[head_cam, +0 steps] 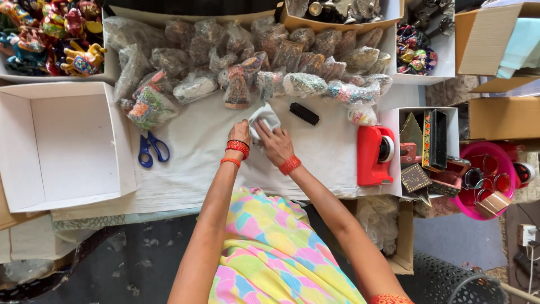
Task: The person wipes a small, colorful figurine with a white cloth, then places it on the table. They then pick up a piece of bubble wrap and begin to fold it.
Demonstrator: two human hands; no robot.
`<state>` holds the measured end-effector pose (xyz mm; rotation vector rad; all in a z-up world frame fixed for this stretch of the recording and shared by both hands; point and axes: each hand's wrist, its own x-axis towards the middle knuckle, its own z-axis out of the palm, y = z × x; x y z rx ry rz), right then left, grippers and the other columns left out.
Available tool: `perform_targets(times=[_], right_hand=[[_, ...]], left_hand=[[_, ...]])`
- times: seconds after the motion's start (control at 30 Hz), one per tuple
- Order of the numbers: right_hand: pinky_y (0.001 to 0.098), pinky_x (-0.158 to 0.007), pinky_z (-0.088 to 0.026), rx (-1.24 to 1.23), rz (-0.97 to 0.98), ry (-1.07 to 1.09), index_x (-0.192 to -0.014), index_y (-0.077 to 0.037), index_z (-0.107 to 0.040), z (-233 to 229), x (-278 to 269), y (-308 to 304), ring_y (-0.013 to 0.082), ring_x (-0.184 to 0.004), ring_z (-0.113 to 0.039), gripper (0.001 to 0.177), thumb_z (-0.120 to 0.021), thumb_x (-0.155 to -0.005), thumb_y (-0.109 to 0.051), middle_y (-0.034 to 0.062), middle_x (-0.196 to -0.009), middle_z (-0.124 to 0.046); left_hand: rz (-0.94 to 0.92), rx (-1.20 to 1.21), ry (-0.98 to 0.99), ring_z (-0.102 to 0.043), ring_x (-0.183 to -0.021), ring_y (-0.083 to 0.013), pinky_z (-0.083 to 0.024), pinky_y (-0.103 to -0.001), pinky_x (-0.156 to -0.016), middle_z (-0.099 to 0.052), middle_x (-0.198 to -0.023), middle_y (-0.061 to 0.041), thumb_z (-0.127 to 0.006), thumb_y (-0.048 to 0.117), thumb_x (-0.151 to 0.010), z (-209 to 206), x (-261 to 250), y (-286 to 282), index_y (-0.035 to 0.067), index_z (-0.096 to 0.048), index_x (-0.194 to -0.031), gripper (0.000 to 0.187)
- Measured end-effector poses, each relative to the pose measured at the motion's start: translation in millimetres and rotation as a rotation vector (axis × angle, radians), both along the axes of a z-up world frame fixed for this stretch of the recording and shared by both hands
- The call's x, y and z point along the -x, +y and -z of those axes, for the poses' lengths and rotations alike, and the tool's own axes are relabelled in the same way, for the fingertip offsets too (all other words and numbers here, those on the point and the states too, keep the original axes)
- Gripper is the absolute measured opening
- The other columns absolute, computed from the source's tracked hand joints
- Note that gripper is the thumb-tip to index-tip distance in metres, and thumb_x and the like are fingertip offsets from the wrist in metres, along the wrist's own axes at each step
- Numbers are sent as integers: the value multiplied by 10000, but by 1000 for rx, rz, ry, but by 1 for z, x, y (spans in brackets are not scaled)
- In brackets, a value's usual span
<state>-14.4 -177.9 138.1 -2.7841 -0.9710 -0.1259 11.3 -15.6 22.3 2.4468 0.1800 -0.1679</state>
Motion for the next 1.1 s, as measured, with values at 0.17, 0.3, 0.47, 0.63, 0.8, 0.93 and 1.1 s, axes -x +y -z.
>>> perform_targets(times=[0.17, 0.3, 0.47, 0.63, 0.8, 0.93, 1.1], right_hand=[[436, -773, -496, 139, 134, 11, -1248, -175, -653, 62, -65, 24, 262, -1005, -632, 394, -643, -856, -141, 7, -1197, -694], [436, -712, -508, 405, 76, -4, -1026, -126, -709, 114, -96, 34, 299, -942, -658, 145, -623, -919, -174, 109, -981, -716], [462, -582, -489, 578, -143, -216, -1005, -113, -724, 83, -95, 41, 295, -829, -643, 186, -594, -926, -220, 105, -914, -687], [463, -565, -485, 609, -279, -380, -989, -117, -726, 72, -98, 35, 293, -825, -631, 234, -569, -911, -272, 114, -917, -685], [412, -746, -464, 776, -430, -416, -1021, -38, -737, 91, -101, 34, 264, -906, -610, 250, -578, -952, -219, 103, -936, -678], [388, -804, -459, 733, -460, -374, -1054, -12, -739, 65, -100, 42, 262, -951, -616, 266, -585, -971, -212, 118, -998, -693], [359, -861, -493, 281, -357, -434, -1167, -55, -710, 39, -98, 53, 234, -983, -631, 304, -604, -924, -205, 145, -1253, -674]], left_hand=[[4, -23, 34, -685, -871, -487, -574, -538, -743, -696, -914, -301, -590, -13, -885, -4, -1, 4, -20, -663, -970, 112], [-18, -19, 14, -684, -864, -488, -564, -553, -744, -700, -894, -292, -601, -11, -867, -9, 3, 12, -6, -664, -972, 123], [-32, -29, 22, -678, -855, -493, -563, -555, -738, -694, -876, -288, -637, -24, -805, -3, 9, 20, 0, -655, -934, 132], [-19, -35, 30, -677, -880, -490, -564, -550, -764, -696, -896, -283, -662, -19, -788, 2, 5, 20, -1, -641, -948, 163], [-64, 68, 10, -645, -897, -510, -527, -566, -768, -676, -963, -305, -630, -106, -775, -19, 0, 18, -31, -536, -1119, 365], [-98, 160, -126, -630, -941, -515, -521, -551, -777, -664, -1021, -302, -658, -113, -755, -12, -1, 22, -18, -561, -1065, 339], [-185, 516, -85, -728, -979, -381, -568, -441, -844, -747, -1041, -197, -709, 24, -803, -1, 2, 27, 13, -605, -1052, 271]])
